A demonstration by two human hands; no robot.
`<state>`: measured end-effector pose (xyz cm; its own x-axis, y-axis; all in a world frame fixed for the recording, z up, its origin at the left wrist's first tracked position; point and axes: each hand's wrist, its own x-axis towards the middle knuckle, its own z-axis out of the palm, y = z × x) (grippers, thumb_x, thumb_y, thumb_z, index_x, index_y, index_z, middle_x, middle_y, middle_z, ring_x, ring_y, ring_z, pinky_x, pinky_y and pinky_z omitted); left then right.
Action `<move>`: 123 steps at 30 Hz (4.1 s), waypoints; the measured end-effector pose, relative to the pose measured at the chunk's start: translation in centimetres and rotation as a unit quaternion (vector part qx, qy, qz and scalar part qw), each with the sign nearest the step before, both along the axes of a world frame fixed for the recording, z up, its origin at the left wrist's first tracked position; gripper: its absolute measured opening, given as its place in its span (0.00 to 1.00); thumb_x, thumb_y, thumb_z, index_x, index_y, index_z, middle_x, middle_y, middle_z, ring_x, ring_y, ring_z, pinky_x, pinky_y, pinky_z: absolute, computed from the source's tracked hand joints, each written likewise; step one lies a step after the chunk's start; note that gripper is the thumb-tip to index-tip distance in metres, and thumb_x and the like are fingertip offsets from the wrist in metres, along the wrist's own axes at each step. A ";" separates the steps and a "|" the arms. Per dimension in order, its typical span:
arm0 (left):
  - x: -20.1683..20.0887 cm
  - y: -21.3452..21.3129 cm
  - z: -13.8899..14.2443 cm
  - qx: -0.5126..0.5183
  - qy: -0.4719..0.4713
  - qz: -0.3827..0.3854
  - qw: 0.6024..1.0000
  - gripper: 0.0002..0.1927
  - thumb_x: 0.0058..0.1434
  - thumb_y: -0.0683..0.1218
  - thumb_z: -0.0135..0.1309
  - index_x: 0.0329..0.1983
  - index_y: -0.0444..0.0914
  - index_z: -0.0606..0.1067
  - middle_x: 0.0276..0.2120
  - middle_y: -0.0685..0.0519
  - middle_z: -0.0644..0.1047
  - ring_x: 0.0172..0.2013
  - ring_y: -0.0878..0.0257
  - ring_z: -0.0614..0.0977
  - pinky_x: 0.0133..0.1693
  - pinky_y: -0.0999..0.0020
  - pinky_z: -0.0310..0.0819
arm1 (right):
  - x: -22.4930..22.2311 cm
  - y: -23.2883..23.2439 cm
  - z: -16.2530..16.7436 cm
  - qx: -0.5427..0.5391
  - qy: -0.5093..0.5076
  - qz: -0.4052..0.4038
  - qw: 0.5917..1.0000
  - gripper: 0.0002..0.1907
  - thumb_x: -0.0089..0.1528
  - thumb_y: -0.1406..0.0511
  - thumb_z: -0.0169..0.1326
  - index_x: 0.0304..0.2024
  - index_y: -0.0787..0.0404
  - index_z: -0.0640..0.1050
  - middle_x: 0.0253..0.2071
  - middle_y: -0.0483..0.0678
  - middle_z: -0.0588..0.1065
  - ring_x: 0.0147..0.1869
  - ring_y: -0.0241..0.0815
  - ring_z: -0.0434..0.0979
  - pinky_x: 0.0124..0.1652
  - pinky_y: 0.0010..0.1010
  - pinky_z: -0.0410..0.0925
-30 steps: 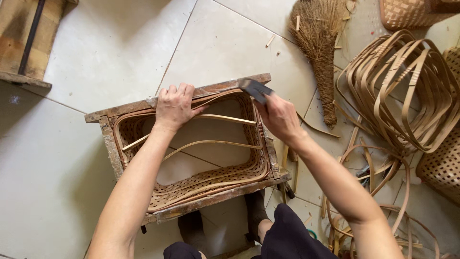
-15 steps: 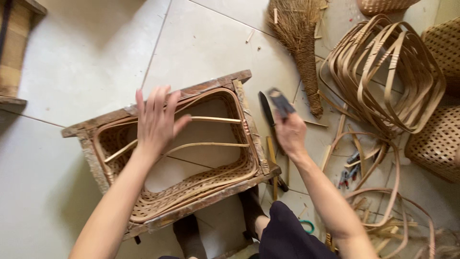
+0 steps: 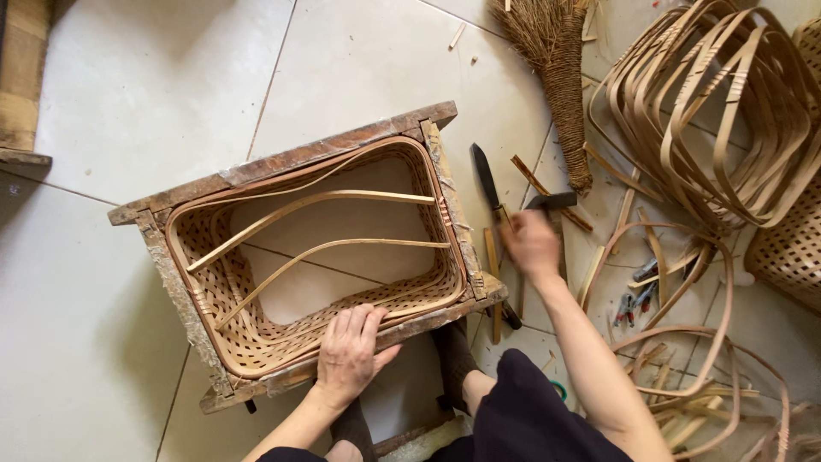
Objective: The person sits on the floor and weaves a woven bamboo panel into a rectangular wooden basket frame, pressing and fitting the woven sheet against the frame sides. They then bend and insert thin bamboo strips across the basket opening, securing them along the rim by hand.
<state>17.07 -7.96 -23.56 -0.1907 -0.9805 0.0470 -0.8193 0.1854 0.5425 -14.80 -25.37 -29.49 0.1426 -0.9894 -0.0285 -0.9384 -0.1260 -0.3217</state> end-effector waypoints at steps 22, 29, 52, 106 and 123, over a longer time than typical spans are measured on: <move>0.5 0.3 -1.8 -0.044 -0.028 -0.047 0.998 0.31 0.44 0.55 0.67 0.49 0.36 0.76 0.36 0.51 0.71 0.40 0.56 0.76 0.41 0.62 0.71 | 9.0 -9.0 14.0 0.294 -0.510 -0.088 0.804 0.18 0.74 0.56 0.42 0.56 0.60 0.76 0.28 0.43 0.73 0.22 0.27 0.63 0.21 0.19 0.58; 0.6 0.0 -1.5 -0.063 -0.016 -0.044 0.997 0.26 0.47 0.55 0.67 0.44 0.37 0.76 0.33 0.52 0.71 0.36 0.58 0.76 0.37 0.63 0.71 | 20.0 -7.3 7.4 0.240 -0.495 -0.002 0.835 0.19 0.75 0.54 0.40 0.40 0.60 0.72 0.26 0.36 0.63 0.26 0.27 0.60 0.24 0.20 0.58; 0.4 -0.8 0.3 -0.067 0.114 0.020 0.991 0.15 0.55 0.48 0.65 0.43 0.37 0.79 0.40 0.52 0.78 0.40 0.57 0.79 0.39 0.66 0.76 | 21.0 -7.2 4.1 0.213 -0.478 0.005 0.852 0.20 0.75 0.55 0.38 0.37 0.60 0.71 0.23 0.37 0.63 0.24 0.26 0.61 0.23 0.21 0.60; 9.6 -19.5 -1.3 -0.157 -0.004 0.102 0.982 0.12 0.52 0.43 0.71 0.38 0.43 0.81 0.49 0.58 0.80 0.52 0.56 0.81 0.61 0.46 0.70 | 23.2 -6.7 6.2 0.104 -0.175 0.141 0.969 0.11 0.72 0.65 0.43 0.42 0.70 0.65 0.27 0.69 0.76 0.33 0.73 0.77 0.30 0.58 0.70; 10.0 -19.6 -1.4 -0.181 0.012 0.108 0.977 0.10 0.54 0.43 0.67 0.39 0.41 0.81 0.48 0.53 0.83 0.46 0.56 0.83 0.50 0.59 0.78 | 23.0 -5.7 6.4 0.090 -0.027 0.208 0.974 0.16 0.65 0.67 0.50 0.52 0.70 0.66 0.41 0.67 0.76 0.37 0.67 0.80 0.33 0.53 0.73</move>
